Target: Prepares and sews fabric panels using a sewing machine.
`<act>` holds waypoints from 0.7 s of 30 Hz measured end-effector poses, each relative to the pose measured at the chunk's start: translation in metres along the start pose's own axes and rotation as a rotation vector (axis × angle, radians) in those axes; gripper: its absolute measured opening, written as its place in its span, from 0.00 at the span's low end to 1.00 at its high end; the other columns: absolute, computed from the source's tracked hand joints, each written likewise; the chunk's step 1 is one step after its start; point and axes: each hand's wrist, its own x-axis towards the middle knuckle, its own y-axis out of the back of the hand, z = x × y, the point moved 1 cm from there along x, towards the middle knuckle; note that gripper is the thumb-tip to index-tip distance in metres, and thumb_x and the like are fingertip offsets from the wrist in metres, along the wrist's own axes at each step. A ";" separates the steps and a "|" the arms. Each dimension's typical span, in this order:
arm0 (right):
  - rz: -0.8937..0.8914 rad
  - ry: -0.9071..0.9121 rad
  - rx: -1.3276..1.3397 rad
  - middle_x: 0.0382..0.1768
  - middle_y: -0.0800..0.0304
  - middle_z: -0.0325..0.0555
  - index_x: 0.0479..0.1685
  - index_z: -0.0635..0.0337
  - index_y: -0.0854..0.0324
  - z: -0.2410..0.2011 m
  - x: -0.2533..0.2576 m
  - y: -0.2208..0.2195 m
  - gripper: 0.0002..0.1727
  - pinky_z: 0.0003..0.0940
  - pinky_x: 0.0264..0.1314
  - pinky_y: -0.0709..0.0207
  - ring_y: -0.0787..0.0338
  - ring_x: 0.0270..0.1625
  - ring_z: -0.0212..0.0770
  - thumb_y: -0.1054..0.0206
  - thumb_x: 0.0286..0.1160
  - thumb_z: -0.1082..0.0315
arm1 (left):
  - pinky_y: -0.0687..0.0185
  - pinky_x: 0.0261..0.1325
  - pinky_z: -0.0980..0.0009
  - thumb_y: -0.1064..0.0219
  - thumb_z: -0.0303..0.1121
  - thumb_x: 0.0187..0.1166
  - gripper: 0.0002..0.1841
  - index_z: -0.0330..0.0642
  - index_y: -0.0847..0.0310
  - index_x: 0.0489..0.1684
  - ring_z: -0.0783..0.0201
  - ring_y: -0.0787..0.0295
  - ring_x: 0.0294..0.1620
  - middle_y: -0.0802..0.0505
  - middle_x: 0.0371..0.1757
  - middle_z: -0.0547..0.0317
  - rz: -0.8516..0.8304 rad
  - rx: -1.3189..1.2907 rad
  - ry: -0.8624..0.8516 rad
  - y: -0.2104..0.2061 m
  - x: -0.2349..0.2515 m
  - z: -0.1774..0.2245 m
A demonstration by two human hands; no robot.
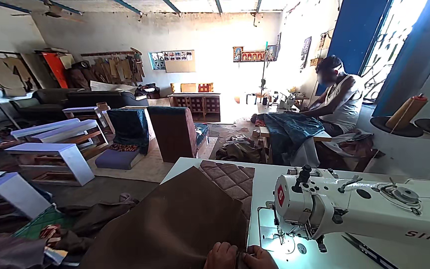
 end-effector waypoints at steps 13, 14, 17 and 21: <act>-0.008 0.006 0.022 0.35 0.07 0.47 0.52 0.65 0.20 -0.001 -0.001 -0.001 0.10 0.38 0.47 0.15 0.08 0.38 0.38 0.33 0.81 0.68 | 0.11 0.57 0.53 0.35 0.27 0.80 0.11 0.39 0.05 0.49 0.45 0.07 0.52 0.06 0.46 0.45 -0.172 -0.041 0.066 0.012 0.007 0.011; -0.007 0.001 0.019 0.35 0.07 0.47 0.52 0.65 0.20 -0.001 0.000 0.000 0.10 0.37 0.47 0.15 0.08 0.38 0.38 0.32 0.81 0.68 | 0.11 0.58 0.53 0.35 0.28 0.81 0.11 0.39 0.05 0.49 0.45 0.08 0.53 0.06 0.47 0.45 -0.197 -0.035 0.085 0.013 0.008 0.012; -0.014 -0.004 0.016 0.34 0.08 0.46 0.51 0.64 0.21 -0.001 0.000 0.000 0.08 0.36 0.46 0.16 0.09 0.37 0.36 0.33 0.81 0.69 | 0.15 0.63 0.53 0.38 0.32 0.84 0.14 0.40 0.06 0.53 0.46 0.09 0.57 0.06 0.48 0.45 -0.273 -0.090 0.182 0.014 0.012 0.017; -0.020 -0.004 0.034 0.34 0.08 0.46 0.52 0.65 0.22 -0.003 -0.003 0.000 0.09 0.35 0.46 0.16 0.09 0.37 0.35 0.33 0.82 0.69 | 0.17 0.66 0.54 0.35 0.31 0.81 0.13 0.36 0.05 0.51 0.46 0.08 0.54 0.06 0.45 0.42 -0.174 -0.264 0.263 0.009 0.009 0.018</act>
